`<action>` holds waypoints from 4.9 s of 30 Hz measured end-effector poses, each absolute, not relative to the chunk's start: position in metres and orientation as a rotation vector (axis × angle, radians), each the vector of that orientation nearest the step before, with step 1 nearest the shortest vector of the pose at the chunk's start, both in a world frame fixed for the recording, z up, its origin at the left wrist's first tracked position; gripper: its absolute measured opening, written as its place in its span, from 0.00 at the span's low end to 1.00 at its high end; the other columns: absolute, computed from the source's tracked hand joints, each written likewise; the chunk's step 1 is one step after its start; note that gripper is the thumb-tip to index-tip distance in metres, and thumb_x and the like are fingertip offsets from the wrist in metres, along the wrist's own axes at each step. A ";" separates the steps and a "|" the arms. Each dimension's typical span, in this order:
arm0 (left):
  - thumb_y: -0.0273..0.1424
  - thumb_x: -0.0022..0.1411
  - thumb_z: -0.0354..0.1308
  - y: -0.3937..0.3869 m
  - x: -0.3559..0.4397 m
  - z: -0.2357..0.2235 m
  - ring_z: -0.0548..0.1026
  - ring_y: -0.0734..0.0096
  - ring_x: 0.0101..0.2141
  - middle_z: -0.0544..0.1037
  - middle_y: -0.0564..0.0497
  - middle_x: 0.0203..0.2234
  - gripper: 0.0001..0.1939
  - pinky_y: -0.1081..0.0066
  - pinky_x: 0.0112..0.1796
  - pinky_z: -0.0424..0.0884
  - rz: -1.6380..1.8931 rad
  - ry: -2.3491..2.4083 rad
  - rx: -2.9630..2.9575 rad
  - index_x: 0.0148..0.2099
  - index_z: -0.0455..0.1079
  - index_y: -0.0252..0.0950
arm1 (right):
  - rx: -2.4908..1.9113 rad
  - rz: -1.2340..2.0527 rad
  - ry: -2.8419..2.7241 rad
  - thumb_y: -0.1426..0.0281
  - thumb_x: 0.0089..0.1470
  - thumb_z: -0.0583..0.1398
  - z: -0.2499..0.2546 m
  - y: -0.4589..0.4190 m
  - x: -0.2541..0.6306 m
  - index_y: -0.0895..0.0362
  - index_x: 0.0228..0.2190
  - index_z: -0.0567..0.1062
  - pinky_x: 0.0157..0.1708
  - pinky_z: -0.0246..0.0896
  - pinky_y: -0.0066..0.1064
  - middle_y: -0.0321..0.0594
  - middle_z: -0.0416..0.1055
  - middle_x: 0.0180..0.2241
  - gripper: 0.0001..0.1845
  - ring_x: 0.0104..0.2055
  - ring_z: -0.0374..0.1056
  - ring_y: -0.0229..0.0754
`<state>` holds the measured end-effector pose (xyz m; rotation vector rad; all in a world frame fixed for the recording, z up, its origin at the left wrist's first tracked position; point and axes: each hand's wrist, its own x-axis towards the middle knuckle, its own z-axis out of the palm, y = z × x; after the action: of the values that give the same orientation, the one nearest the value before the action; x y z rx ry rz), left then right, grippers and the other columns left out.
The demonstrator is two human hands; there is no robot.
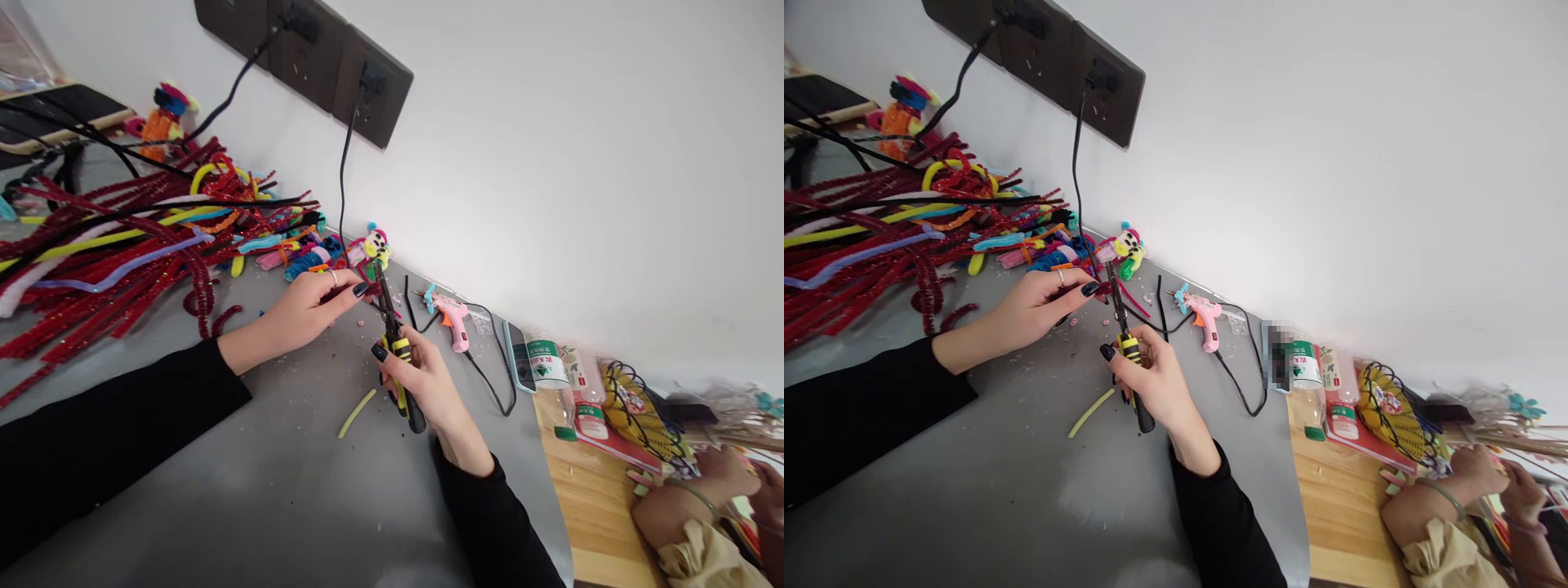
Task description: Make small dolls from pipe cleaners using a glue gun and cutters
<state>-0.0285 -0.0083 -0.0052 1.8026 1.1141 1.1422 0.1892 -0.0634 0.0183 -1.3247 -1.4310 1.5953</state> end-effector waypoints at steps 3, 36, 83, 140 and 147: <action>0.45 0.71 0.51 -0.009 -0.029 -0.004 0.64 0.72 0.21 0.67 0.56 0.21 0.18 0.72 0.24 0.59 1.149 1.103 1.796 0.39 0.73 0.37 | -1.316 1.616 -1.391 0.50 0.51 0.71 0.018 -0.064 0.191 0.52 0.37 0.70 0.22 0.55 0.28 0.27 0.67 0.25 0.24 0.21 0.60 0.33; 0.39 0.67 0.62 -0.003 -0.029 -0.020 0.82 0.63 0.41 0.86 0.46 0.41 0.12 0.66 0.47 0.79 1.160 1.039 1.946 0.45 0.81 0.37 | -2.080 0.341 -1.865 0.57 0.53 0.63 0.010 -0.127 0.287 0.54 0.50 0.74 0.50 0.69 0.51 0.46 0.74 0.47 0.25 0.51 0.73 0.57; 0.36 0.61 0.61 -0.013 -0.021 -0.013 0.84 0.61 0.39 0.87 0.46 0.39 0.14 0.64 0.46 0.82 1.000 1.052 1.768 0.45 0.82 0.35 | -1.161 0.632 -1.887 0.71 0.65 0.58 -0.019 -0.044 0.190 0.57 0.47 0.82 0.45 0.78 0.34 0.46 0.84 0.44 0.14 0.40 0.81 0.42; 0.40 0.66 0.56 -0.028 -0.012 -0.015 0.85 0.58 0.43 0.86 0.42 0.48 0.20 0.63 0.47 0.83 0.904 1.015 1.908 0.52 0.80 0.34 | -1.346 0.432 -1.770 0.67 0.62 0.59 -0.023 -0.046 0.185 0.54 0.34 0.79 0.34 0.70 0.31 0.39 0.79 0.29 0.09 0.28 0.72 0.40; 0.38 0.65 0.54 -0.036 -0.003 -0.021 0.84 0.58 0.41 0.84 0.41 0.53 0.24 0.65 0.40 0.83 0.863 1.016 2.026 0.58 0.78 0.35 | -1.475 0.409 -1.694 0.67 0.60 0.60 -0.023 -0.047 0.180 0.53 0.30 0.75 0.34 0.67 0.32 0.38 0.79 0.27 0.07 0.28 0.73 0.41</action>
<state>-0.0030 -0.0356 -0.0212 2.0261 1.0162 0.8631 0.1795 -0.0465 -0.0231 -1.4747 -1.6937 0.4085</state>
